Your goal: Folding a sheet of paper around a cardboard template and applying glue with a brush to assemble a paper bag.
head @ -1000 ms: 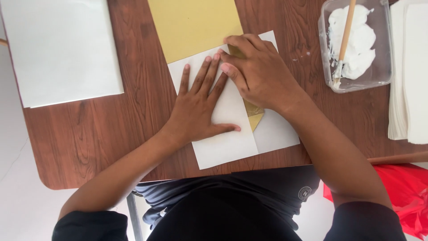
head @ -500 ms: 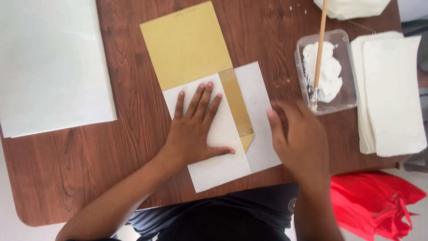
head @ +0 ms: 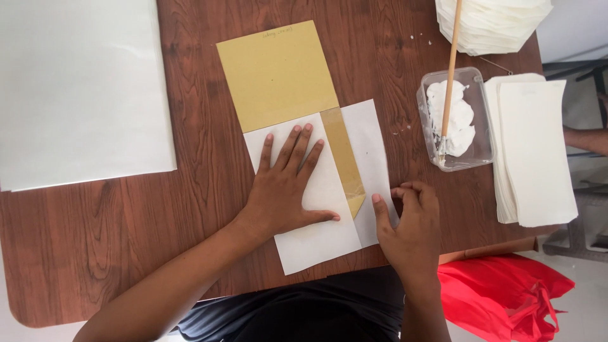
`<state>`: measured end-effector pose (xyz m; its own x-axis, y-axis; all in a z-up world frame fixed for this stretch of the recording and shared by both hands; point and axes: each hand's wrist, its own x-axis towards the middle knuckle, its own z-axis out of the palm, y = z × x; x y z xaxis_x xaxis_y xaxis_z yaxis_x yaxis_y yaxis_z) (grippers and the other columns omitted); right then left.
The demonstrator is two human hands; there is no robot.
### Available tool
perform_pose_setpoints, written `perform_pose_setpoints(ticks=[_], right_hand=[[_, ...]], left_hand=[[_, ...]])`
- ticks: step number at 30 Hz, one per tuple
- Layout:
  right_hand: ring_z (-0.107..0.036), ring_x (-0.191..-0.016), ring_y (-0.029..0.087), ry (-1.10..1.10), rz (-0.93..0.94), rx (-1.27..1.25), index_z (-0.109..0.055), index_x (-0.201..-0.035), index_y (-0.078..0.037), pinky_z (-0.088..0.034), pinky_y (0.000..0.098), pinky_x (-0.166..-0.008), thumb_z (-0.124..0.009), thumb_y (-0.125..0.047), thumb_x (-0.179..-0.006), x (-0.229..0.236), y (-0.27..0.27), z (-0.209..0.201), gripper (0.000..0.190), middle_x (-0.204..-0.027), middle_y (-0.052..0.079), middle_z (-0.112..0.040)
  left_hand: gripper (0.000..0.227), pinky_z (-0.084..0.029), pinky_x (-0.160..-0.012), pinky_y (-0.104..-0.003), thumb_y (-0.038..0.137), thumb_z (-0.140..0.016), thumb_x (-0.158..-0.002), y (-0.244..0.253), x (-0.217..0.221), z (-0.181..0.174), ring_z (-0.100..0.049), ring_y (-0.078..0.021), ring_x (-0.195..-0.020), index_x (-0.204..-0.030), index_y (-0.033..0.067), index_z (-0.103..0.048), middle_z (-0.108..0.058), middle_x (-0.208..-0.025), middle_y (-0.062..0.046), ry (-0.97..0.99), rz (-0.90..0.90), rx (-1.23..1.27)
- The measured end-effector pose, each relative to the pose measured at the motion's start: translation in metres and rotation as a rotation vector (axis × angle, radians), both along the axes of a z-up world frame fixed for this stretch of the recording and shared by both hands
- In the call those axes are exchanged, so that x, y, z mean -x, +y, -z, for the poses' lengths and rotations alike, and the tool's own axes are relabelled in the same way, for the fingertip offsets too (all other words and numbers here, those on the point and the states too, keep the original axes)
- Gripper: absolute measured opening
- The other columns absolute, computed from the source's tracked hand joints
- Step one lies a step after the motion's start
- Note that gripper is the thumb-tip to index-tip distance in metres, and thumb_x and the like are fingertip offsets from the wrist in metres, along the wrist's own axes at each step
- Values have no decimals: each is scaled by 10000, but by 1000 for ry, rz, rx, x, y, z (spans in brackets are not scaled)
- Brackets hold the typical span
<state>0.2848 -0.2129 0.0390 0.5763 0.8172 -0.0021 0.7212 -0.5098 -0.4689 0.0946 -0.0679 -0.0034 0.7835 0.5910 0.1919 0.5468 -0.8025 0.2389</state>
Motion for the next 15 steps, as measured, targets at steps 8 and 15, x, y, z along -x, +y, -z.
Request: perform_pose_setpoints(ticks=[8,15], right_hand=[[-670,-1093,500,307,69,32,-661,-1162,2,-520,617,-889,-683,-421,-978,11,26,-37,462,-1056,265,-705],[-736,-801,376,115,-13,37,-776,-1039,-36,-566,461,-654,-731,-290,-986,12,39,-50,263,-836,182,-748]], left_hand=[[1298,111,-1244,-596,1025,-444,-681,2,-3,-9,-53,-305,-1597,-1637,178,-215,-124,-1728,-132,184,-26,195],[1250,96,-1250,-600,993,-445,-723,2,-2,-17,-68,-308,-1594,-1631,164,-220,-136,-1721,-147,198,-13,205]])
